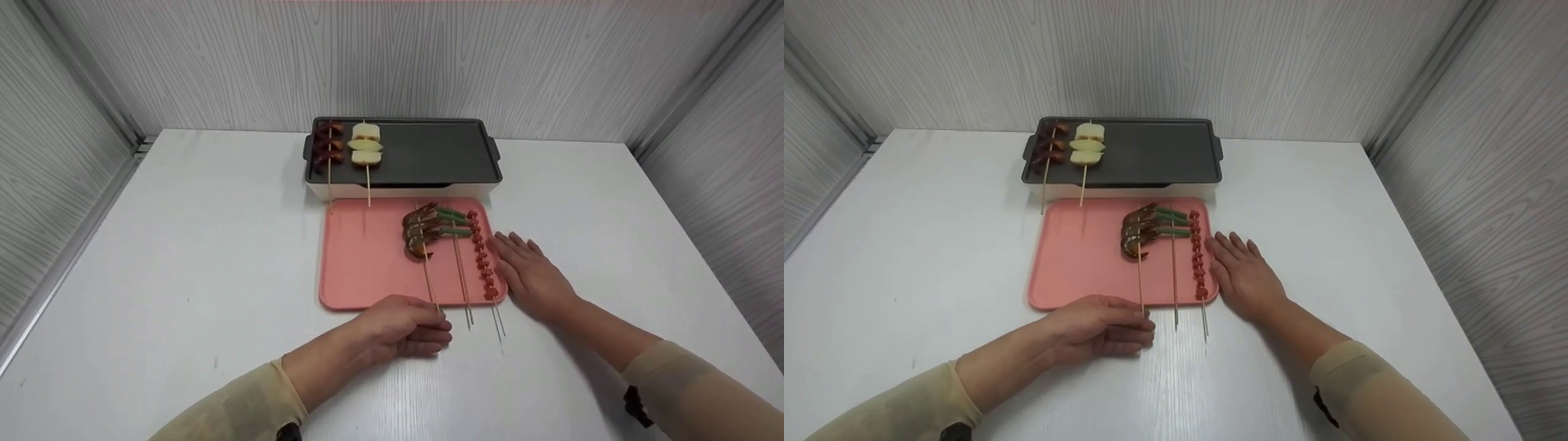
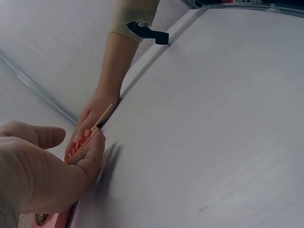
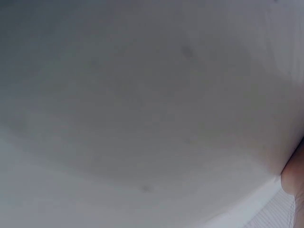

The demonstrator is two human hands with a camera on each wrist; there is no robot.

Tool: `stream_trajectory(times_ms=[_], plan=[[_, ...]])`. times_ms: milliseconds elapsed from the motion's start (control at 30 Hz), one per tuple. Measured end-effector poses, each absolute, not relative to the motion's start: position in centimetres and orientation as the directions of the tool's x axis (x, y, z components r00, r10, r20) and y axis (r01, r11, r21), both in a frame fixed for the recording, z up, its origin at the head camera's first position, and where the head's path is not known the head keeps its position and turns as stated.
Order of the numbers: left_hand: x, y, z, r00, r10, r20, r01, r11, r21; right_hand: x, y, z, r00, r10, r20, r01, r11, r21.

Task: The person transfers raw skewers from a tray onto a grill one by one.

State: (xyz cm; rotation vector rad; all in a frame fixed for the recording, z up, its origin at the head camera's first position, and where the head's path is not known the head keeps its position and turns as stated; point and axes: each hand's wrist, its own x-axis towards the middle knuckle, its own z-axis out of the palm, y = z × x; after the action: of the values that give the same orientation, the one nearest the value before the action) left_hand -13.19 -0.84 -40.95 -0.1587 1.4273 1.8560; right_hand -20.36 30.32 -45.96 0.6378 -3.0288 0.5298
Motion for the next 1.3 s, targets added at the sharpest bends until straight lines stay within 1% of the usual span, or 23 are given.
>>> stream_trajectory(times_ms=[200, 400, 733, 1300], plan=[[-13.5, -1.0, -40.6, -0.734, 0.46, -0.499, -0.614, -0.135, 0.778, -20.4, 30.3, -45.9, -0.914, -0.398, 0.081, -0.402, 0.856, -0.326], [-13.8, -1.4, -40.4, -0.752, 0.439, -0.491, -0.603, -0.157, 0.782, -20.4, 30.2, -45.9, -0.917, -0.394, 0.062, -0.392, 0.862, -0.32], [-14.0, -1.6, -40.2, -0.774, 0.437, -0.459, -0.563, -0.143, 0.814, -20.3, 30.1, -45.9, -0.919, -0.391, 0.054, -0.387, 0.866, -0.316], [-13.5, -1.9, -39.6, -0.797, 0.391, -0.46, -0.537, -0.11, 0.837, -20.3, 30.2, -45.8, -0.915, -0.398, 0.07, -0.398, 0.857, -0.328]])
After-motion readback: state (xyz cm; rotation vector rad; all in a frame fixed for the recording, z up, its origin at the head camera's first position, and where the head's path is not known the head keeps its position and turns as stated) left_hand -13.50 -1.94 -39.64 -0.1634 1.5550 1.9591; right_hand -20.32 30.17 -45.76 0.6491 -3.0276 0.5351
